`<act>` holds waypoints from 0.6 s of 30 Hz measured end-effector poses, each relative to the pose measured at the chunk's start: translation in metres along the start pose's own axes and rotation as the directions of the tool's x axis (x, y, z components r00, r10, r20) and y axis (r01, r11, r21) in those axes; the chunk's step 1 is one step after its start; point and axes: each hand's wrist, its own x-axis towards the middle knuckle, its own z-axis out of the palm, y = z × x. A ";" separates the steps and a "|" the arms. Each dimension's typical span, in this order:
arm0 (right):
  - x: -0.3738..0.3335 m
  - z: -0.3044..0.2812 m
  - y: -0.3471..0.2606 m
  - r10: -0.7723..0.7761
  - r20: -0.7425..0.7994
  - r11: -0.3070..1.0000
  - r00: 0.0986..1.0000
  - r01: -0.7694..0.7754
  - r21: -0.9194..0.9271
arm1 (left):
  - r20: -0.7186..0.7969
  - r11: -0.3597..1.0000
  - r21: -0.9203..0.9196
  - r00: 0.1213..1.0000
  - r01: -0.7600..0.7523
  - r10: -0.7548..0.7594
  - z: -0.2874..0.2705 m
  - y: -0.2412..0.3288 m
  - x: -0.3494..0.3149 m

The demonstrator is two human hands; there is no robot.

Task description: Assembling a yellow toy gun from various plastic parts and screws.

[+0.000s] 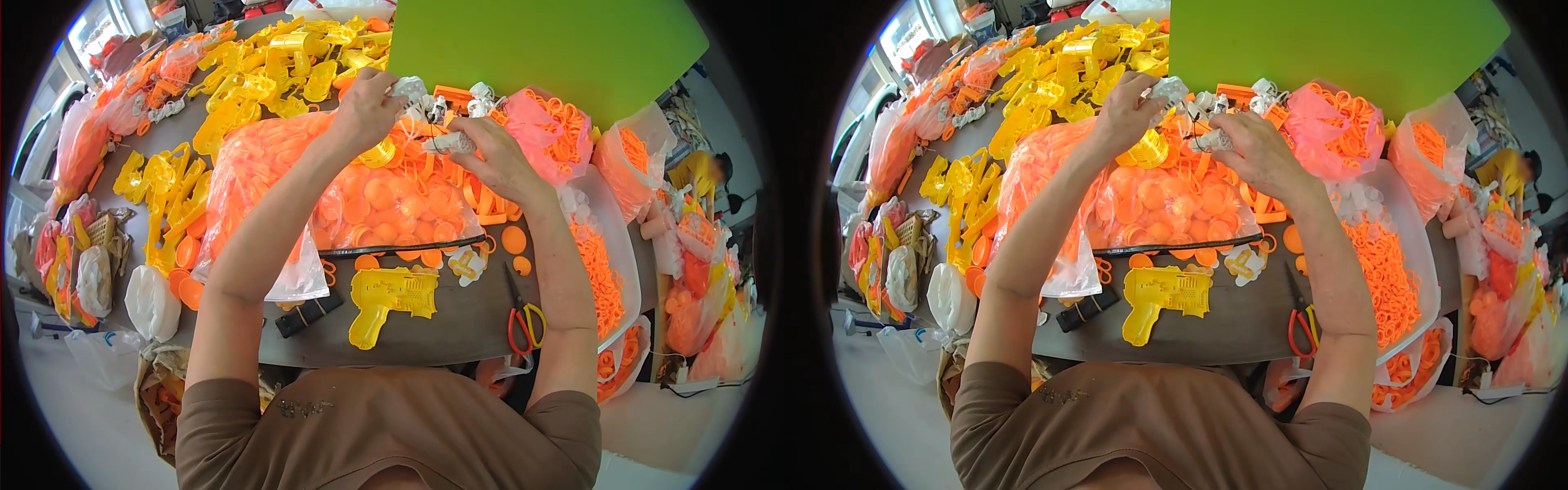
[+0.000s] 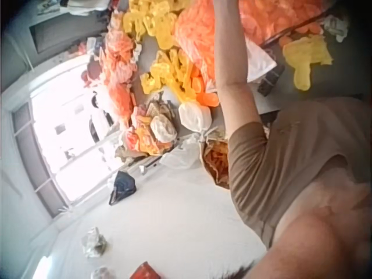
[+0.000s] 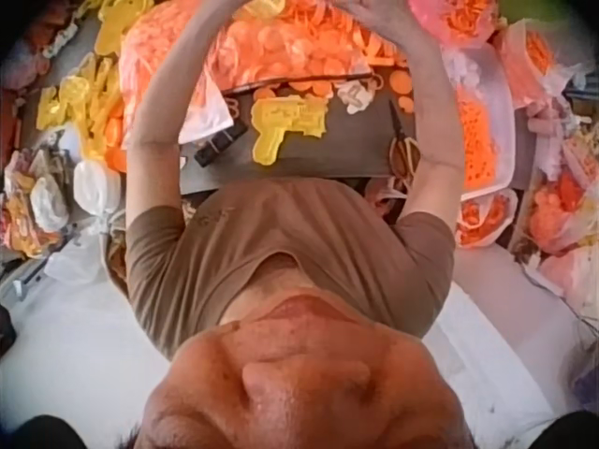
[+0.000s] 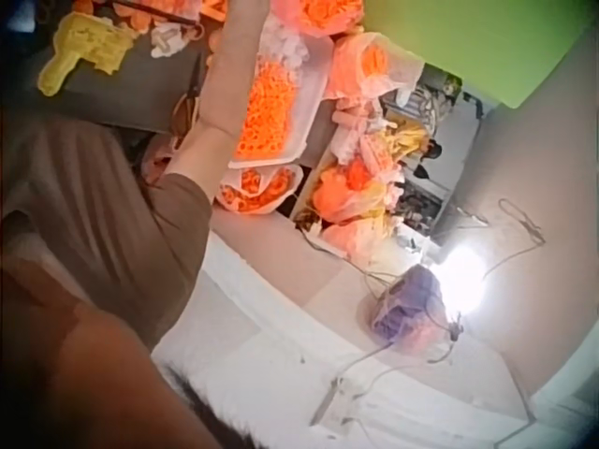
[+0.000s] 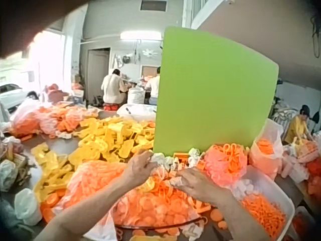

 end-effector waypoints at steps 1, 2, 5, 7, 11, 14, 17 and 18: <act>0.001 -0.003 0.001 -0.001 0.001 1.000 1.000 0.001 0.000 | -0.018 0.999 0.029 0.999 -0.037 0.037 -0.002 0.001 0.001; 0.002 -0.006 0.004 -0.031 -0.059 0.999 0.998 0.032 0.026 | -0.020 0.999 0.030 0.999 -0.035 0.036 -0.005 0.002 0.001; 0.008 -0.025 0.012 0.097 -0.102 0.975 0.990 -0.074 0.212 | 0.175 0.997 0.024 0.982 -0.072 0.067 -0.023 0.017 0.005; 0.011 -0.027 0.025 0.224 -0.055 0.838 0.973 -0.163 0.520 | 0.401 0.993 -0.058 0.913 0.107 -0.075 -0.031 0.023 0.006; 0.012 -0.026 0.026 0.159 -0.145 0.847 0.977 -0.060 0.528 | 0.341 0.994 -0.104 0.940 0.020 0.017 -0.031 0.024 0.002; 0.016 -0.034 0.022 0.231 -0.171 0.808 0.958 -0.091 0.581 | 0.386 0.972 -0.161 0.917 0.172 -0.099 -0.041 0.026 0.002; 0.018 -0.035 0.024 0.275 -0.229 0.874 0.934 -0.143 0.465 | 0.384 0.921 -0.284 0.912 0.268 -0.147 -0.047 0.023 0.005; 0.020 -0.034 0.017 0.371 -0.242 0.827 0.897 -0.200 0.526 | 0.383 0.920 -0.284 0.912 0.268 -0.148 -0.047 0.022 0.004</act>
